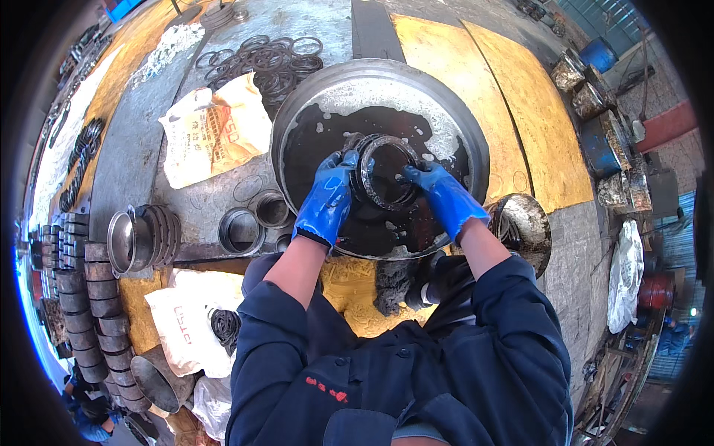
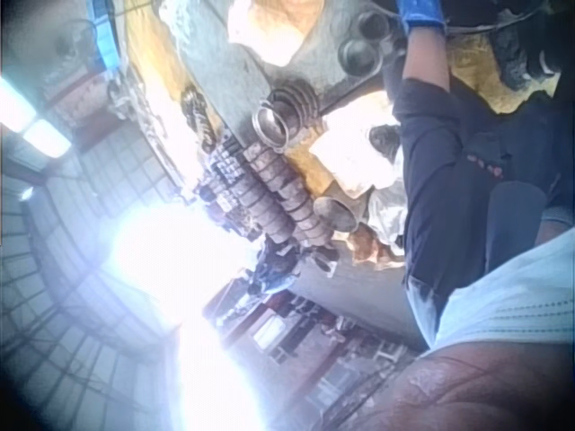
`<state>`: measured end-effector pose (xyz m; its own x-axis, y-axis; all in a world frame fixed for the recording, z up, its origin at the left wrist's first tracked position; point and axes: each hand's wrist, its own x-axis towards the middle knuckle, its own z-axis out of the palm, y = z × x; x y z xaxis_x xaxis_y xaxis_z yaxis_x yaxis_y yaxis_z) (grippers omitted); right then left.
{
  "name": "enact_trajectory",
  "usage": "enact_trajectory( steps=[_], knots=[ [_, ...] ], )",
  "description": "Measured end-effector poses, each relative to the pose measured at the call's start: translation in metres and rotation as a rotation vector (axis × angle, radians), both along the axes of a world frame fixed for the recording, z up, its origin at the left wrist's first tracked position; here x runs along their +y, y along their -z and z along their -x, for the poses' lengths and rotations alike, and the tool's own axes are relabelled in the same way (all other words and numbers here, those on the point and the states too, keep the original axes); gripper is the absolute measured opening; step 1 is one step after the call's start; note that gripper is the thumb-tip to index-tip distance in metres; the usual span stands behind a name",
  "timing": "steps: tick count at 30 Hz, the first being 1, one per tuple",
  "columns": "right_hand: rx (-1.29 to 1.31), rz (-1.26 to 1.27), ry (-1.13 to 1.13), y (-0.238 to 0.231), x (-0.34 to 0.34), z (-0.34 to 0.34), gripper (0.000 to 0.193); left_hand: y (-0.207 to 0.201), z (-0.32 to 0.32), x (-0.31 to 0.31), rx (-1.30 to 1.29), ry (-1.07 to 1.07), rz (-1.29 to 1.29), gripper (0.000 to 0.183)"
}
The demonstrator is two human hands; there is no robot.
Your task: The person cleans various metal rings and circular machine components using a brush inside a large basin of dark liquid, then moves them to a smaller bucket.
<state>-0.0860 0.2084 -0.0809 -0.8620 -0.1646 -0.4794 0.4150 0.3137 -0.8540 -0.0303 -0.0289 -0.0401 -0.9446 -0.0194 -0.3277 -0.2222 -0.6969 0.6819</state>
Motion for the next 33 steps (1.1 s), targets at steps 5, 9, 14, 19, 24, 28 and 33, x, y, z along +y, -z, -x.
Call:
enact_trajectory(
  steps=[5, 9, 14, 19, 24, 28, 33],
  knots=[
    [0.14, 0.166, 0.092, -0.007, 0.004, -0.011, 0.034, -0.002, 0.002, 0.0, 0.026, 0.039, 0.221, 0.027],
    [0.177, 0.116, 0.162, -0.028, 0.013, -0.018, 0.034, -0.021, -0.011, -0.01, -0.025, 0.092, 0.255, 0.037],
    [0.052, 0.26, 0.348, -0.034, 0.031, -0.017, 0.034, -0.01, -0.005, -0.024, -0.019, -0.087, 0.022, 0.04],
    [0.234, -0.191, 0.357, -0.007, 0.069, -0.002, 0.025, -0.046, -0.02, -0.015, -0.004, 0.057, 0.267, 0.027],
    [0.355, -0.909, -0.146, 0.003, 0.038, 0.02, 0.029, -0.04, -0.028, -0.03, -0.073, 0.039, 0.212, 0.013],
    [-0.069, -0.084, 0.674, 0.06, 0.08, 0.078, 0.036, -0.009, 0.003, -0.019, -0.094, 0.077, -0.02, 0.009],
    [0.165, -0.238, 0.245, 0.06, 0.069, 0.072, 0.037, -0.009, 0.014, -0.029, -0.308, -0.093, 0.009, 0.014]
  ],
)
